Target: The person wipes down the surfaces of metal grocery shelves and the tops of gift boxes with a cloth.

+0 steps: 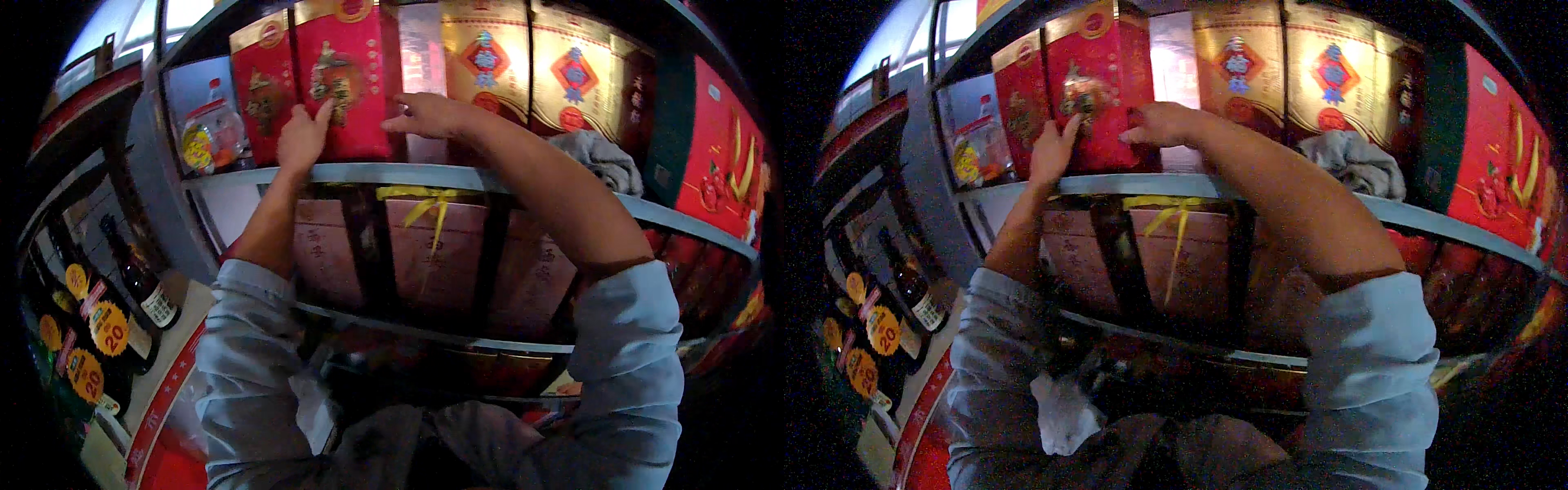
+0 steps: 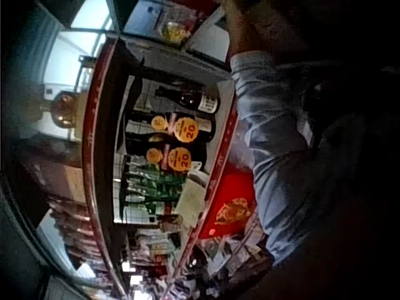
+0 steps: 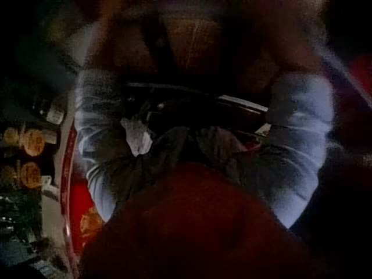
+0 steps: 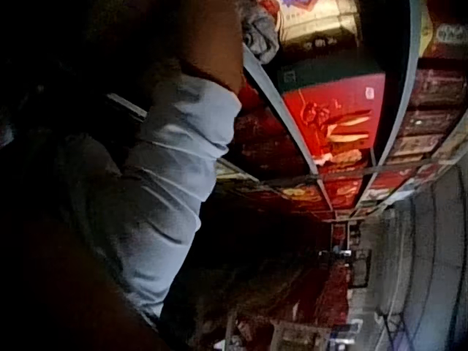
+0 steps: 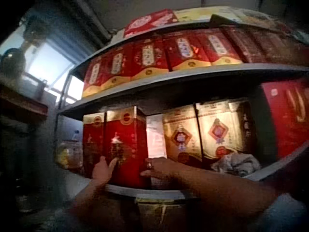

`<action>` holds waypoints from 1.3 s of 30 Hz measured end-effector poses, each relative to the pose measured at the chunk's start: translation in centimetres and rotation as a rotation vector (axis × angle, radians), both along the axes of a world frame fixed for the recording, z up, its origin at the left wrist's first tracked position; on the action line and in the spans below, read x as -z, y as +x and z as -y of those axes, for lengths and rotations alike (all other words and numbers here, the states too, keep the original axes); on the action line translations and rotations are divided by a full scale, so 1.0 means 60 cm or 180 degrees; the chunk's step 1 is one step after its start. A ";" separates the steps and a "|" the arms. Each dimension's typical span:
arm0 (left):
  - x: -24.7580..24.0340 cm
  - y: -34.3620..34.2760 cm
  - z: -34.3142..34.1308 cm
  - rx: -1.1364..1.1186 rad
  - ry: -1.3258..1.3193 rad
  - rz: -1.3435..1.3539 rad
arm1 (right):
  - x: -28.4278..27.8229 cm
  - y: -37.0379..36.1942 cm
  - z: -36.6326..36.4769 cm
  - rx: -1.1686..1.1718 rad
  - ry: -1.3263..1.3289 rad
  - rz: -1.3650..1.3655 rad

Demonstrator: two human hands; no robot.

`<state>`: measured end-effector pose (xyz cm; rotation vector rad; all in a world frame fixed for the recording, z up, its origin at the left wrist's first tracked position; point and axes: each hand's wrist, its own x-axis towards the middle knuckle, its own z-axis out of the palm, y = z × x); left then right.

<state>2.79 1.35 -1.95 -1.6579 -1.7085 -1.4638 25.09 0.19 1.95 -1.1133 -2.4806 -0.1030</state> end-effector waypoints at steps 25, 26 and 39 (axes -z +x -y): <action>-0.066 0.323 -0.100 0.2808 -0.1980 0.1302 | -0.030 0.277 -0.014 0.1693 0.0783 -0.0699; -0.069 0.320 -0.111 0.2787 -0.1961 0.1252 | -0.033 0.280 -0.019 0.1554 0.0926 -0.0360; -0.090 0.308 -0.130 0.3011 -0.2293 0.1768 | -0.051 0.276 -0.060 0.1648 -0.0069 -0.1384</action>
